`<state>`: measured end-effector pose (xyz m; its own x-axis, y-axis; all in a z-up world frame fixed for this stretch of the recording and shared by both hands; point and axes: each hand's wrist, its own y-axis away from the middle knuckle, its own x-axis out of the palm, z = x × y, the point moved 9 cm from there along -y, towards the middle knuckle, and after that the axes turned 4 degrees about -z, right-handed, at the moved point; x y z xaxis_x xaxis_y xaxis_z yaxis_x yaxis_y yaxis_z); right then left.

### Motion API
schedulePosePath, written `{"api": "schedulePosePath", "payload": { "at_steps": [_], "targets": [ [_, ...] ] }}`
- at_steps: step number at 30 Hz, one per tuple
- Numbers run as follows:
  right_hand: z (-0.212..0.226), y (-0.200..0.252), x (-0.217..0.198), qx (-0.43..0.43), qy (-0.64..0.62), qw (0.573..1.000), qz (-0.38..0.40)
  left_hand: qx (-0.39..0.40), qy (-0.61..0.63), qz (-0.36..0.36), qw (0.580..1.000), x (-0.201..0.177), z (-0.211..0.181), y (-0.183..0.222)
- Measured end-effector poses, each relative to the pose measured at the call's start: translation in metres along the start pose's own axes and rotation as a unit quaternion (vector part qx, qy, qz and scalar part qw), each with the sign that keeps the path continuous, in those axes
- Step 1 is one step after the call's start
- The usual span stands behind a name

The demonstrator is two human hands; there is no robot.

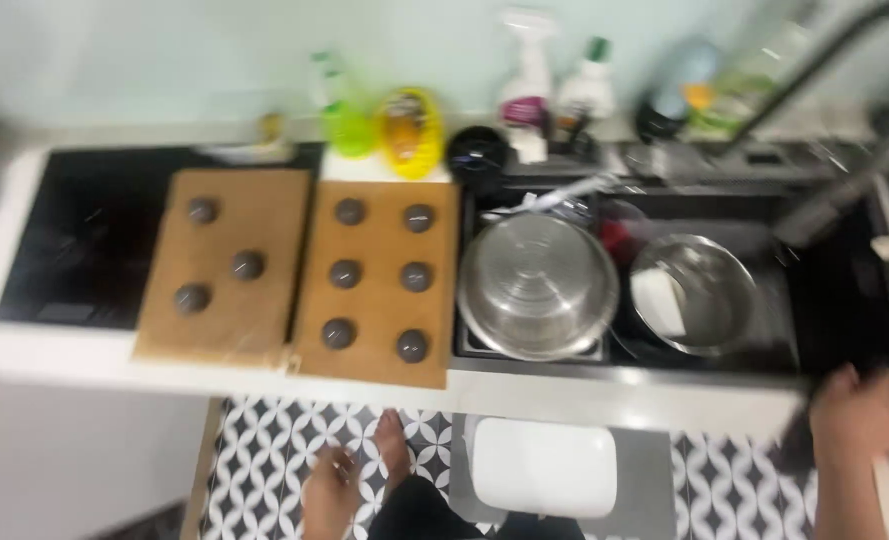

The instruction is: The recorder rolls dough balls, weighs them, cleans the kitchen counter and sink, and wipes down equipment.

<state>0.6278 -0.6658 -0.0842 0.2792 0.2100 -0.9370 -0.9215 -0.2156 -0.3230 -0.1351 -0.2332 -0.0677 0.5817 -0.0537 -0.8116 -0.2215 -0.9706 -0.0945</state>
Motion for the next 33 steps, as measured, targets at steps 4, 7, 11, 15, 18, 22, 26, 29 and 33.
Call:
{"api": "schedulePosePath", "payload": {
  "at_steps": [4, 7, 11, 15, 18, 22, 26, 29, 33],
  "targets": [
    [0.116, 0.086, -0.065, -0.045, 0.014, 0.997, -0.059, -0.208, 0.035, 0.038, 0.977, 0.075, 0.042, 0.15],
    [0.179, 0.165, -0.053, -0.07, 0.058, 0.994, 0.06, -0.195, 0.091, 0.12, 0.969, 0.107, -0.007, 0.195],
    [0.312, 0.249, -0.098, -0.241, -0.083, 0.94, 0.227, -0.207, 0.152, 0.119, 0.959, 0.06, -0.129, 0.19],
    [0.376, 0.318, -0.141, -0.419, -0.163, 0.854, 0.262, -0.152, 0.231, 0.223, 0.935, 0.077, -0.16, 0.204],
    [0.374, 0.353, -0.097, -0.516, -0.136, 0.818, 0.213, -0.183, 0.246, 0.213, 0.928, 0.059, -0.179, 0.199],
    [0.332, 0.319, -0.108, -0.504, -0.064, 0.836, 0.207, -0.107, 0.216, 0.281, 0.929, 0.04, -0.197, 0.19],
    [0.283, 0.289, -0.095, -0.424, -0.03, 0.871, 0.245, -0.123, 0.207, 0.24, 0.941, 0.077, -0.145, 0.202],
    [0.259, 0.312, -0.056, -0.405, -0.049, 0.874, 0.265, -0.142, 0.201, 0.231, 0.941, 0.092, -0.129, 0.213],
    [0.315, 0.375, -0.079, -0.586, -0.096, 0.733, 0.333, -0.149, 0.215, 0.224, 0.939, 0.116, -0.138, 0.196]
  ]
}}
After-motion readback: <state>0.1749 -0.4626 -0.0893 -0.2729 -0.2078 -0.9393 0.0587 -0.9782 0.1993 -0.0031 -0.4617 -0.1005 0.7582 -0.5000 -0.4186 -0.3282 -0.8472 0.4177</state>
